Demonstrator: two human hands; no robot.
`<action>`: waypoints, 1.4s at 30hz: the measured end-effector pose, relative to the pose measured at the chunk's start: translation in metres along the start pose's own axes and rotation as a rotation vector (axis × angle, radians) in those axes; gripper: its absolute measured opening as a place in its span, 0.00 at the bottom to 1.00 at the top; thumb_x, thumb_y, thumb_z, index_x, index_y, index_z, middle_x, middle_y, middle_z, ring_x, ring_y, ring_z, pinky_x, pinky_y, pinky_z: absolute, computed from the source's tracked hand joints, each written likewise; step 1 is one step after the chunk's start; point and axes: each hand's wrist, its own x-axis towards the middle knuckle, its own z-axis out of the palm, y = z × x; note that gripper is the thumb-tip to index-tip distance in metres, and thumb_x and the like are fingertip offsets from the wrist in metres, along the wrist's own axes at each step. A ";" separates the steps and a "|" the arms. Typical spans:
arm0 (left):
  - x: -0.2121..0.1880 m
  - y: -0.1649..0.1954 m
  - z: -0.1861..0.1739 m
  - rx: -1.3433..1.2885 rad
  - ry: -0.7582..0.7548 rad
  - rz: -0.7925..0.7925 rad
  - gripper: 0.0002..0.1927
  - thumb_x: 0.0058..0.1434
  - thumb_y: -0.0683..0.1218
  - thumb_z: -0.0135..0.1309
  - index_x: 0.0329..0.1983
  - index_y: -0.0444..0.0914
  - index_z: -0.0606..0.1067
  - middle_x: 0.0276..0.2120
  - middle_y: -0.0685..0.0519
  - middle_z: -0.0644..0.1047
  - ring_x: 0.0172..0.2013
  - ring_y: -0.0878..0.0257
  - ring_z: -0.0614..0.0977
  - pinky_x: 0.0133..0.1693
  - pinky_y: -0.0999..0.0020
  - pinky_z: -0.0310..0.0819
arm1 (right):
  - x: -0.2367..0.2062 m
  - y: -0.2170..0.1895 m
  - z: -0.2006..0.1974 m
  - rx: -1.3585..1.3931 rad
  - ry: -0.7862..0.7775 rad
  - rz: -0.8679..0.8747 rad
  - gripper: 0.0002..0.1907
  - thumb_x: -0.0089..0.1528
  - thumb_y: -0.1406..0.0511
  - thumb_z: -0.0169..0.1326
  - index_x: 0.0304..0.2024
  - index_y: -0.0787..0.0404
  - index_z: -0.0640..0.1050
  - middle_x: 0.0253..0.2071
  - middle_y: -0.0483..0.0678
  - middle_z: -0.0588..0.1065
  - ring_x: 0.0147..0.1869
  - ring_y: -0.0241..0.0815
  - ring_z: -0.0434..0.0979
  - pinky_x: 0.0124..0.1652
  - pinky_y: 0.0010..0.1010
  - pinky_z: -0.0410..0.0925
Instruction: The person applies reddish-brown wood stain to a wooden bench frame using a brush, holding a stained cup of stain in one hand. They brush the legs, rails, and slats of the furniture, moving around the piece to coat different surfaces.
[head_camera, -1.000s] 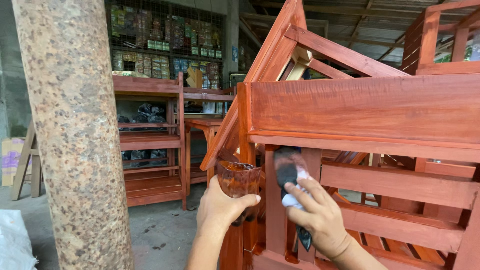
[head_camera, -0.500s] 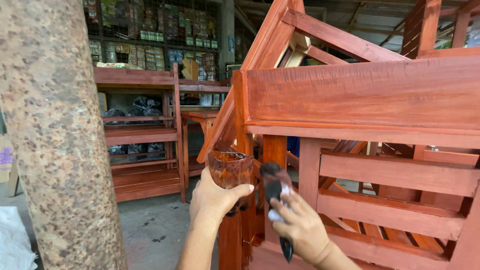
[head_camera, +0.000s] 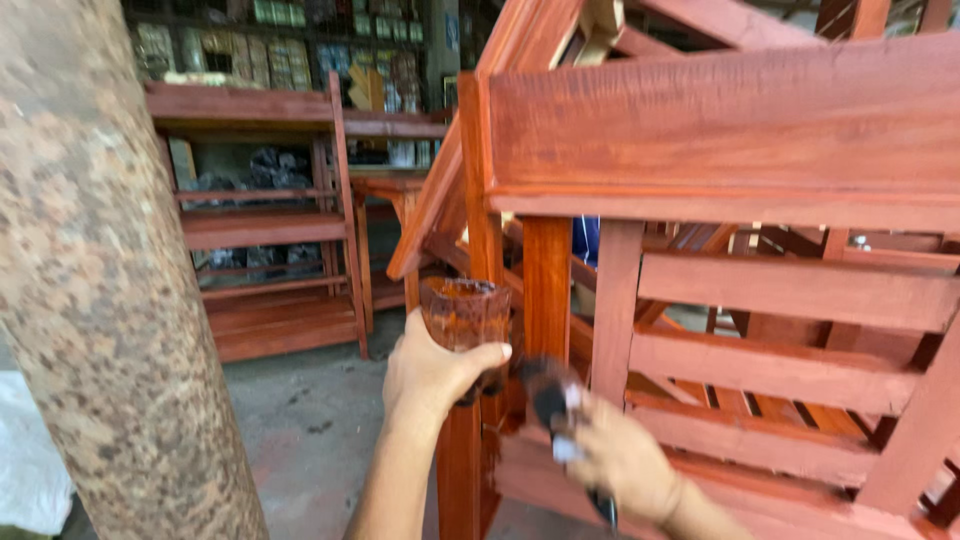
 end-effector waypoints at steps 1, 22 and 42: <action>0.000 -0.002 0.000 -0.004 0.011 0.021 0.47 0.29 0.59 0.74 0.56 0.42 0.73 0.50 0.46 0.82 0.52 0.52 0.83 0.55 0.59 0.75 | 0.017 0.004 -0.013 -0.049 0.030 0.014 0.08 0.53 0.60 0.54 0.34 0.51 0.78 0.56 0.55 0.75 0.68 0.63 0.68 0.65 0.53 0.64; -0.016 -0.018 0.005 0.010 -0.023 0.018 0.50 0.30 0.61 0.73 0.59 0.42 0.71 0.53 0.48 0.81 0.53 0.54 0.82 0.54 0.59 0.75 | 0.025 -0.038 -0.015 0.248 0.042 0.515 0.12 0.44 0.76 0.60 0.27 0.54 0.79 0.39 0.48 0.79 0.40 0.51 0.77 0.39 0.36 0.71; -0.030 -0.012 -0.003 0.029 -0.063 0.014 0.50 0.30 0.61 0.73 0.59 0.43 0.70 0.53 0.49 0.81 0.53 0.55 0.83 0.55 0.60 0.75 | 0.027 -0.018 -0.017 0.621 -0.010 1.075 0.07 0.51 0.78 0.58 0.26 0.62 0.79 0.26 0.48 0.77 0.34 0.37 0.75 0.39 0.29 0.70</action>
